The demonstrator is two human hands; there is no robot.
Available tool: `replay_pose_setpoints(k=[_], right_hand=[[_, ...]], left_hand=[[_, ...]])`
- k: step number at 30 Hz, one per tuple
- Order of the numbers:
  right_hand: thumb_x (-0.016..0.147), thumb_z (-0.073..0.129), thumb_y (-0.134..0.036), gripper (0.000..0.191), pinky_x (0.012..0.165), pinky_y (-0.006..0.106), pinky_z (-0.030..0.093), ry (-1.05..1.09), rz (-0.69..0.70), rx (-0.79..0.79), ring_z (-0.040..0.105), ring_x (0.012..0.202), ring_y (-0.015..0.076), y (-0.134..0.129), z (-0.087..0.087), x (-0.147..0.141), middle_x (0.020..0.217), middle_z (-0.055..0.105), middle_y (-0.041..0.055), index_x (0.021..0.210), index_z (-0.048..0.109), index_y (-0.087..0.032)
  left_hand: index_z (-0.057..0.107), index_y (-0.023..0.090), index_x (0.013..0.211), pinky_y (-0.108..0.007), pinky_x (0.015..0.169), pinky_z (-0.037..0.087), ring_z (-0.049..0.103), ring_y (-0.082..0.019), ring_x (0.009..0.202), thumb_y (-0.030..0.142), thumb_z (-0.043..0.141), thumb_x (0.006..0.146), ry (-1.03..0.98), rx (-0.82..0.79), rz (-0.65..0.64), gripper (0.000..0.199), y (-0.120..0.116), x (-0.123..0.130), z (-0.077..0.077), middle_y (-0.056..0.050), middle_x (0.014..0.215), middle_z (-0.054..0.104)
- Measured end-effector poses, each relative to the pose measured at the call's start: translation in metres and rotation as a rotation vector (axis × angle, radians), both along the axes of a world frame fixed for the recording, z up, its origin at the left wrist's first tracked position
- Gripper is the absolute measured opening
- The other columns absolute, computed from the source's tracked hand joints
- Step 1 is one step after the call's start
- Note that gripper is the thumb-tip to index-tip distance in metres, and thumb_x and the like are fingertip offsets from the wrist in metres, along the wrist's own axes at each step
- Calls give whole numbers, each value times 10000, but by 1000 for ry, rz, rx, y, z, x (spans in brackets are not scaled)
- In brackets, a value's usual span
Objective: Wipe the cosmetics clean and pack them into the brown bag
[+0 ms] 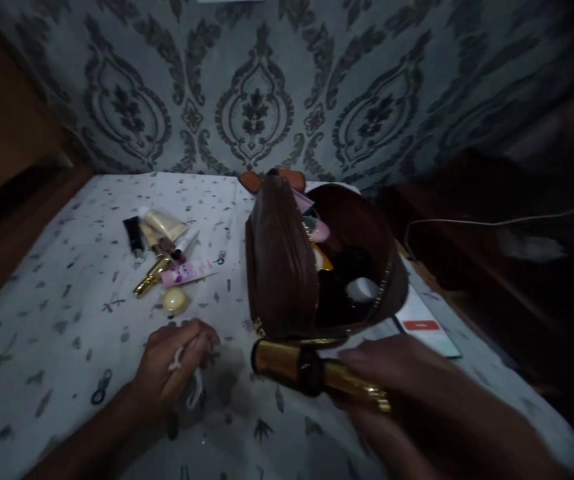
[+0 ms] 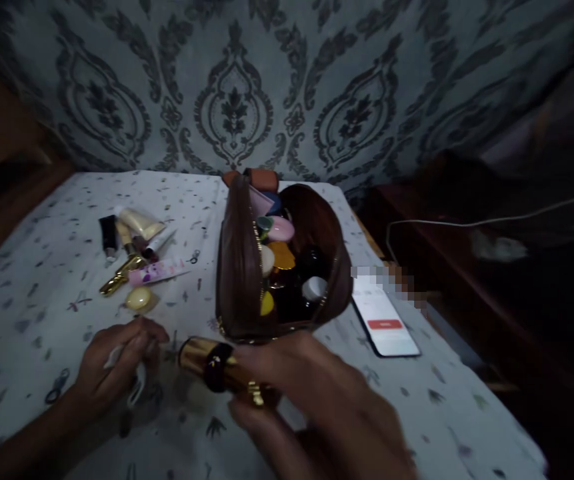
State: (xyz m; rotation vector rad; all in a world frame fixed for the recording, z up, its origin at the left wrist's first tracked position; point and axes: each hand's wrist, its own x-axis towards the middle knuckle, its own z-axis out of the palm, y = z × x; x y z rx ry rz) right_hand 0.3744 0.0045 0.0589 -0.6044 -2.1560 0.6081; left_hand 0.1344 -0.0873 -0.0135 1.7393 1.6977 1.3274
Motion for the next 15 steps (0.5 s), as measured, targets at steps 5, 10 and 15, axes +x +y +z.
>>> replay_pose_setpoints(k=[5,10,15], right_hand=[[966,533,-167,203,701,179,556,-12,193,147,689,758,111,-9,-36,-51,859,700,37,1157,598,-178],[998,456,-172,201,697,212,560,-21,224,85,664,779,123,-10,-58,-79,873,646,47,1154,582,-171],[955,509,-129,215,702,238,572,33,228,-40,653,785,140,-7,-63,-85,892,632,50,1140,603,-181]], left_hand=[[626,187,818,-213,529,420,538,-107,491,285,468,954,-27,-4,280,230,3,-10,12,37,552,580],[596,196,926,-215,490,394,497,-106,461,414,504,933,-197,-49,465,236,5,-31,25,45,589,595],[601,197,982,-219,464,370,525,-129,506,466,573,829,-57,-141,468,311,20,-85,45,8,702,657]])
